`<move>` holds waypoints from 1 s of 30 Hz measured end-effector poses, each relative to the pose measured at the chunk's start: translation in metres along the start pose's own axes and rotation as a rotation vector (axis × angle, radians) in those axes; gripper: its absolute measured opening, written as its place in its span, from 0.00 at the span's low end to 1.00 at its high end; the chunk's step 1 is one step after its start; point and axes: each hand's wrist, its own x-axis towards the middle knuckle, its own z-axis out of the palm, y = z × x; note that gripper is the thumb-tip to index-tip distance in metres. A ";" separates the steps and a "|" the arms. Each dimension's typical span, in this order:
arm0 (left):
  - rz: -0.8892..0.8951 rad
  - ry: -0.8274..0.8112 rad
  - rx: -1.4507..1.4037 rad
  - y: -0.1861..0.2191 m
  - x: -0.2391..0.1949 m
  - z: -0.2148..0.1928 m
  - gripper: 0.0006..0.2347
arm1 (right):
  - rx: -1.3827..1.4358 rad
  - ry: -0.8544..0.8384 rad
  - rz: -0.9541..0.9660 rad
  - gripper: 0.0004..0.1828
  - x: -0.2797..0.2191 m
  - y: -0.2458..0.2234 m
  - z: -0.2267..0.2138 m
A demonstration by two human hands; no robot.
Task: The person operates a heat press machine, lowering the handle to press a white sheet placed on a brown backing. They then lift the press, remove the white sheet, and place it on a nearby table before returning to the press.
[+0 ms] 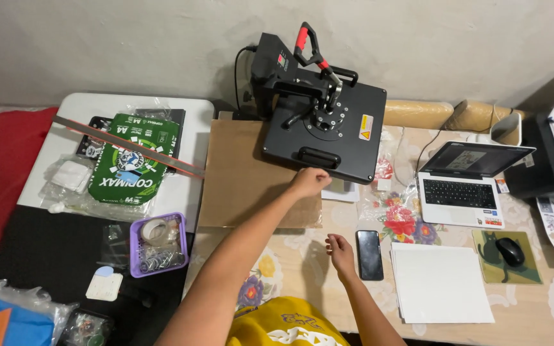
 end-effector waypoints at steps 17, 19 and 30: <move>-0.922 0.506 0.119 -0.308 -0.243 -0.112 0.18 | 0.001 0.106 -0.022 0.12 0.049 -0.027 0.031; -0.927 0.536 0.079 -0.304 -0.239 -0.113 0.16 | 0.002 0.121 -0.033 0.11 0.056 -0.025 0.034; -0.758 0.728 -0.264 -0.278 -0.205 -0.147 0.15 | 0.150 0.110 0.001 0.07 0.116 -0.021 0.043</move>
